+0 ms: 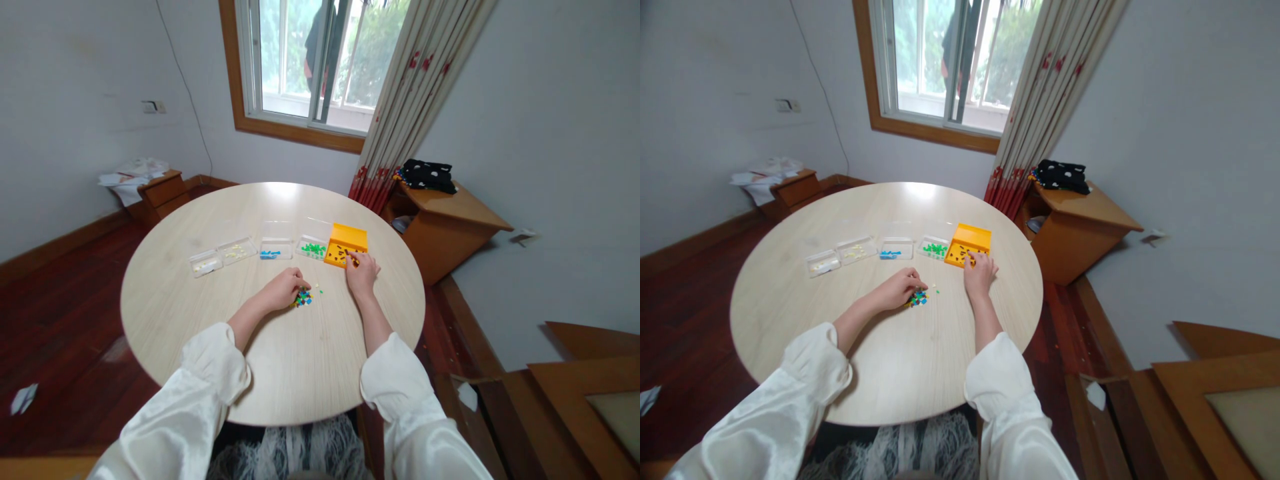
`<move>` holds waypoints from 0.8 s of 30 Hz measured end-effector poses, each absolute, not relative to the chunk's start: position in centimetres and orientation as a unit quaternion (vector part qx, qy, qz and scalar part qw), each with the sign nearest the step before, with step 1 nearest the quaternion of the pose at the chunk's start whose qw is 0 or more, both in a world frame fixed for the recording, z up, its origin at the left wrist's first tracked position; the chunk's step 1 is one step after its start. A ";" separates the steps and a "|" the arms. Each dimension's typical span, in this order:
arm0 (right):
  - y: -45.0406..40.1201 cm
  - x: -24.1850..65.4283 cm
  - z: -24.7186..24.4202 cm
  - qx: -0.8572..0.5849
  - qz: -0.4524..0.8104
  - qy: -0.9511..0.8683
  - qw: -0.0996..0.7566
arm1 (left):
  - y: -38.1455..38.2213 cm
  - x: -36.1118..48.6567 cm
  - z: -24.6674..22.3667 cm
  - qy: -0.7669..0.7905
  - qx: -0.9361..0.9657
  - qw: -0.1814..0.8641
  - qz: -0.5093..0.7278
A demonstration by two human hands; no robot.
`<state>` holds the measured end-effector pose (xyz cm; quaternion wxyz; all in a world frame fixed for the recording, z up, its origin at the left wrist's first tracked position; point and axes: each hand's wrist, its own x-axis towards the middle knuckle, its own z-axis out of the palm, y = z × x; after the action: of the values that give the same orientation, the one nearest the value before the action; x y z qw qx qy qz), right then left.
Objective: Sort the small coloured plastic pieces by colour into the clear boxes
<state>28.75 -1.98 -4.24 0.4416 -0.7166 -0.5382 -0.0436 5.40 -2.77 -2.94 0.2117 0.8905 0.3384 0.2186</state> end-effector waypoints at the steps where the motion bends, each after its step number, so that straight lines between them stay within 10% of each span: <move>1: -2.0 28.7 -4.2 -0.717 -0.042 -0.539 0.440 | -2.7 5.3 -2.9 0.350 0.888 0.204 0.219; 15: -2.2 28.0 -3.8 -0.699 -0.019 -0.556 0.448 | -0.2 2.9 -3.6 0.543 0.798 0.111 0.235; 24: -3.8 23.2 -3.3 -0.579 0.008 -0.671 0.462 | -0.7 4.3 -3.1 0.508 0.723 0.290 0.368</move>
<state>23.17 -3.78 -3.28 0.4625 -0.5792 -0.6713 0.0081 4.29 -0.73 -3.10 0.2900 0.7227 0.5082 0.3678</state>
